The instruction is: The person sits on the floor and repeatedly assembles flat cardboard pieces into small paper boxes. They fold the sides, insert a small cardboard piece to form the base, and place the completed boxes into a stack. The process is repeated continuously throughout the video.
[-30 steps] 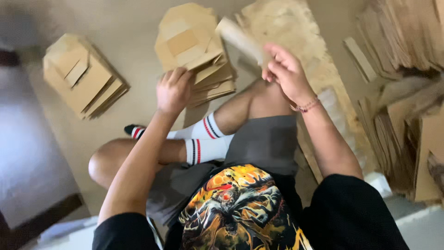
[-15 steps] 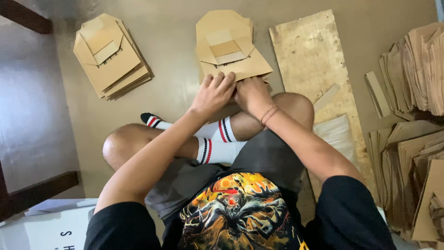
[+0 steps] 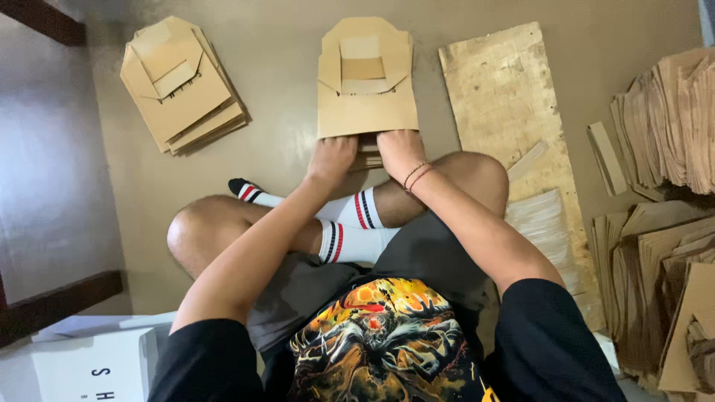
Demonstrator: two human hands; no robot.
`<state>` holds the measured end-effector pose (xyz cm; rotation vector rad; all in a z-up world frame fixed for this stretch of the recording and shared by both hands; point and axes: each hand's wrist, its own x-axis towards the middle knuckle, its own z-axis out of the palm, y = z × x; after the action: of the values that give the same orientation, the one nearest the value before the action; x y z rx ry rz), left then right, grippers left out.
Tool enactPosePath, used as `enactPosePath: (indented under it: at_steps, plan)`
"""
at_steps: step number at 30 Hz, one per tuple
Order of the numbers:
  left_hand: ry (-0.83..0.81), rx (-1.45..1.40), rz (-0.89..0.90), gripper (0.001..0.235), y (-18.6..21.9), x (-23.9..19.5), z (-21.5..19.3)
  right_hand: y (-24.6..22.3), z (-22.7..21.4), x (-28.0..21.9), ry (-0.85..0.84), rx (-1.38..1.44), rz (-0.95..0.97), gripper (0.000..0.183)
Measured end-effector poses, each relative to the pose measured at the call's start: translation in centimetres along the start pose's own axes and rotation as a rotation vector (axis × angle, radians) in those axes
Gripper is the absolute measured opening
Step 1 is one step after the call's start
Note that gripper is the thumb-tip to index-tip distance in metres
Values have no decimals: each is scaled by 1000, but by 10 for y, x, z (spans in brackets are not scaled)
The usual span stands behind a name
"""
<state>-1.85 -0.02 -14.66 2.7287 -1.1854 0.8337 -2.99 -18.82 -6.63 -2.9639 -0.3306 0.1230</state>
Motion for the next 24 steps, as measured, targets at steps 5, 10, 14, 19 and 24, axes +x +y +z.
enactPosePath:
  at_steps: [5, 10, 14, 19, 24]
  plan:
    - [-491, -135, -201, 7, -8, 34, -58, -23, -70, -11, 62, -20, -58, 16]
    - [-807, -334, -388, 22, -17, 105, -164, -18, -72, -19, 2, 128, -23, 16]
    - [-765, -294, -366, 27, -20, 75, -101, -38, -127, -22, -71, 272, 20, 56]
    - [-646, -343, -408, 21, -21, 65, -97, -30, -118, -22, -89, 129, -76, 41]
    - [-371, -347, -394, 23, -20, 69, -99, -24, -105, -25, 38, -108, -372, 34]
